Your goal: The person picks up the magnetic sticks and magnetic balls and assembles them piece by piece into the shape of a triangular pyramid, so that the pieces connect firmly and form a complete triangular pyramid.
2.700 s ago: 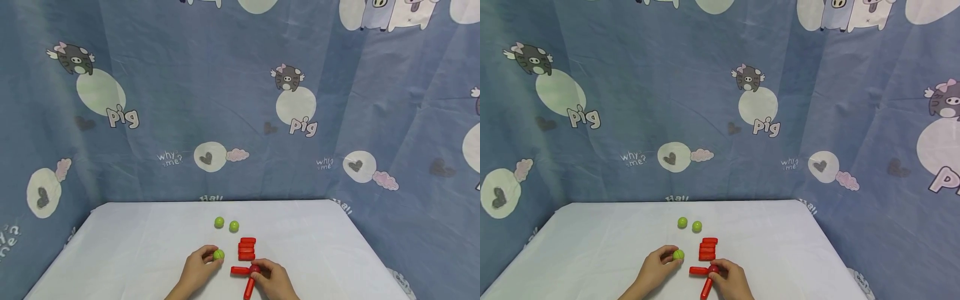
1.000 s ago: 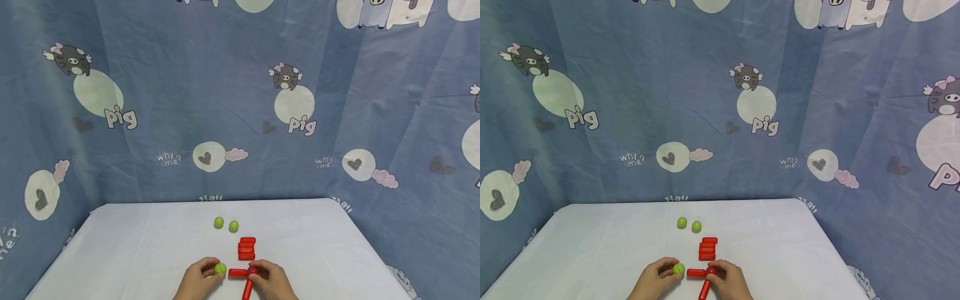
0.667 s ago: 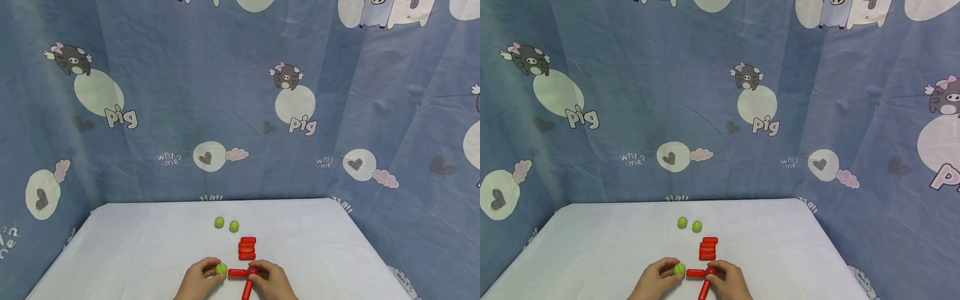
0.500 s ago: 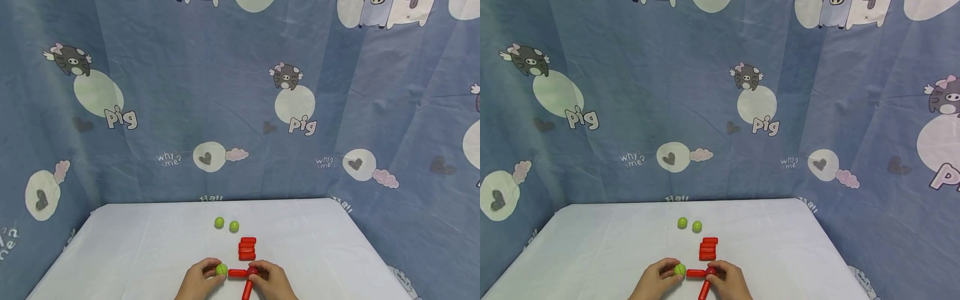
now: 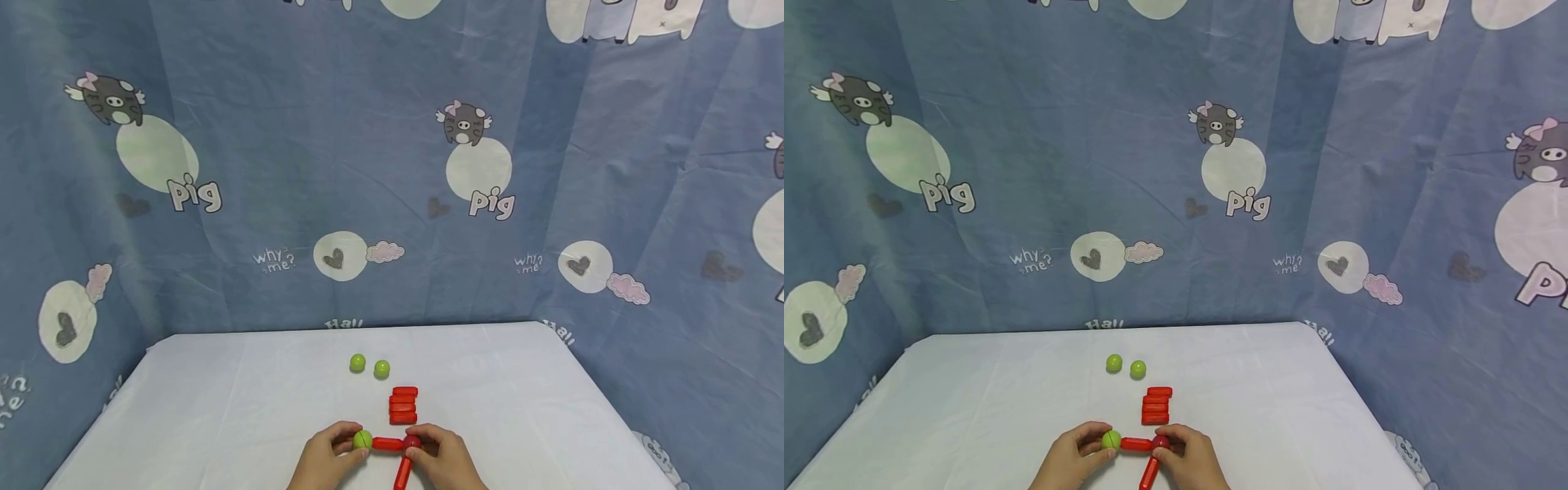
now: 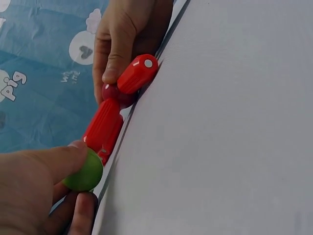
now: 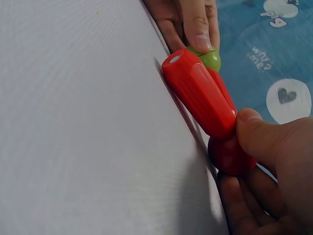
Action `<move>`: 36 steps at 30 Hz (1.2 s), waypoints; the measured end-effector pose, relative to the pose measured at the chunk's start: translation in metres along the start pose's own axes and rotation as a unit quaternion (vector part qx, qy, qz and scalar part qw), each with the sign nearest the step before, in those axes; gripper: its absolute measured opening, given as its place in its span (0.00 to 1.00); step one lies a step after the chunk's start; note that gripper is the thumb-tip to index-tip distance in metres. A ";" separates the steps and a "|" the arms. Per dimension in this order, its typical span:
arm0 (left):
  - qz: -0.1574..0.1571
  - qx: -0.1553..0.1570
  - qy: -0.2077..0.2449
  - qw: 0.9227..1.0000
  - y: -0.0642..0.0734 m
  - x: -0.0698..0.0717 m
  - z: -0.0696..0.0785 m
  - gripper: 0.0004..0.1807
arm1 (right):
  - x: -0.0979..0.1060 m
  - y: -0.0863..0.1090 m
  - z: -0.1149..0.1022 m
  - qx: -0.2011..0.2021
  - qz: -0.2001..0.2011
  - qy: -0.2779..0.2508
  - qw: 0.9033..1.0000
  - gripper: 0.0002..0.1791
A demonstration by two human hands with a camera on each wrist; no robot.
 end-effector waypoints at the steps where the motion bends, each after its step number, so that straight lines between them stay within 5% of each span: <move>1: 0.001 -0.001 -0.001 1.000 0.000 0.000 0.000 0.25 | 0.000 0.001 -0.001 0.003 0.000 0.000 1.000 0.18; 15: -0.004 0.000 -0.004 1.000 -0.001 -0.002 -0.001 0.24 | 0.007 -0.001 0.000 -0.014 -0.034 0.017 0.999 0.15; 25: -0.034 -0.031 0.025 0.999 0.002 -0.002 0.000 0.23 | 0.003 0.002 0.001 0.018 -0.044 0.026 0.999 0.13; 36: -0.004 -0.058 0.039 0.998 0.004 -0.010 0.001 0.21 | 0.002 0.005 -0.005 0.015 -0.058 0.027 0.998 0.10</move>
Point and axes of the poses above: each hand's wrist, its own y-axis away from the middle knuckle, its own x-axis out of the back of the hand, z = x × y, the point moved 1 cm from there along -y, towards the middle knuckle, and after that the axes turned 3 degrees about y, right-handed, at the moved point
